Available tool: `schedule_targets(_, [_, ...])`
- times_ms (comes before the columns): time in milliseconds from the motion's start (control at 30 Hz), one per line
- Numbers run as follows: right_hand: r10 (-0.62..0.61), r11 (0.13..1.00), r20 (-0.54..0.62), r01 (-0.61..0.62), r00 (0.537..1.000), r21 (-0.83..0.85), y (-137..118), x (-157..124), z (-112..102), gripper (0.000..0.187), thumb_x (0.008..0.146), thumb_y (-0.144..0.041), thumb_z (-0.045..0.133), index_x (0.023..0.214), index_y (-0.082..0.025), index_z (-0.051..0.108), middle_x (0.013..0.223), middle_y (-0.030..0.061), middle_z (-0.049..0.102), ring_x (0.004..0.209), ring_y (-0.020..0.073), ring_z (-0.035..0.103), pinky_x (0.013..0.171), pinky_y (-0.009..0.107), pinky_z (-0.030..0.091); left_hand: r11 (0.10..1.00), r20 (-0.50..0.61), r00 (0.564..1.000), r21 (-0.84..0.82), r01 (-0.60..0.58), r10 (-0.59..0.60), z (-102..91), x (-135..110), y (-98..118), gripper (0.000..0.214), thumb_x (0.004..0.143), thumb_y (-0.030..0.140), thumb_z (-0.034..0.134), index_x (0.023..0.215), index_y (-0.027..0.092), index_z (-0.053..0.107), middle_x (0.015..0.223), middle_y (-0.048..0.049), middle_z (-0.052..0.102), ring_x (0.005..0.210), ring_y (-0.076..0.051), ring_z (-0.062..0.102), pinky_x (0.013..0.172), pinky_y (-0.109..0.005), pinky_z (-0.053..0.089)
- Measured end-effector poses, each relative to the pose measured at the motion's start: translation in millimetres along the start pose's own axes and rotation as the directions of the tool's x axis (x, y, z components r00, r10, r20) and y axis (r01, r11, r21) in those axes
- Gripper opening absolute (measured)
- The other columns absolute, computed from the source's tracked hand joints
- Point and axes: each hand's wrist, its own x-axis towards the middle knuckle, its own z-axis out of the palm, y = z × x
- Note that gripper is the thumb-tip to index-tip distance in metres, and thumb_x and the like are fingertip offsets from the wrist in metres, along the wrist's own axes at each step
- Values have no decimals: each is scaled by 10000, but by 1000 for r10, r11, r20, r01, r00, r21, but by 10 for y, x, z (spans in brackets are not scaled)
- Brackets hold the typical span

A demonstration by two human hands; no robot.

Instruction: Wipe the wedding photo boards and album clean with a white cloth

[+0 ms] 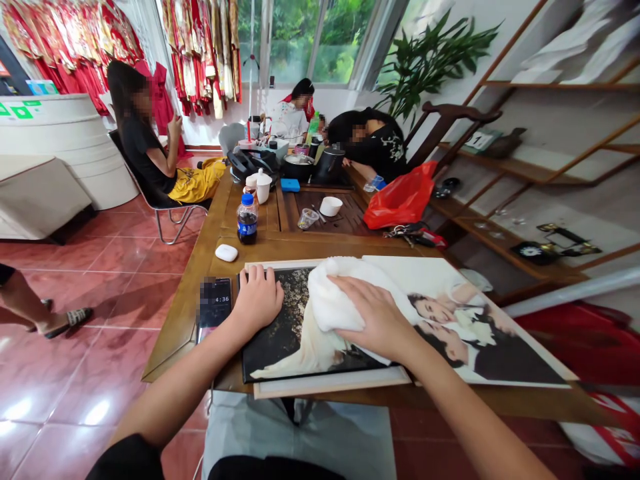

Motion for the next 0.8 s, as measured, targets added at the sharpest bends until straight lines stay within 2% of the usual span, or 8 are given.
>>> schedule_targets(300, [9, 1000, 8, -9, 1000, 11, 119, 437, 46, 770, 827, -469, 633, 1518, -277, 353, 1486, 133, 508, 1342, 358, 471, 1053, 551, 372, 1000, 55, 998, -9, 22, -22, -16, 2, -1, 369, 1035, 309, 369, 1199, 63, 590, 1189, -209, 600, 1166, -358, 528, 1014, -491, 396])
schedule_targets(467, [7, 1000, -12, -7, 1000, 9, 146, 586, 97, 797, 826, -478, 634, 1538, -281, 332, 1505, 134, 492, 1339, 367, 472, 1055, 564, 364, 999, 26, 999, -19, 26, -25, 1, -2, -1, 331, 1027, 304, 401, 1171, 75, 592, 1172, -210, 606, 1156, -351, 535, 995, -489, 404])
schedule_targets(633, [-38, 999, -19, 38, 999, 10, 122, 595, 101, 816, 829, -495, 639, 1551, -278, 325, 1503, 129, 500, 1347, 355, 466, 1071, 552, 349, 1000, 10, 1000, 7, 6, -6, 5, 1, -2, 337, 1026, 303, 386, 1174, 77, 587, 1173, -210, 607, 1136, -348, 538, 988, -488, 405])
schedule_targets(800, [-83, 997, -26, 83, 996, 1, 59, 447, 99, 824, 821, -490, 652, 1552, -277, 337, 1489, 127, 508, 1359, 346, 453, 1085, 534, 338, 1000, -11, 1000, 24, -13, 13, 4, 6, -8, 337, 1026, 312, 388, 1187, 91, 586, 1169, -190, 613, 1132, -333, 538, 1009, -470, 397])
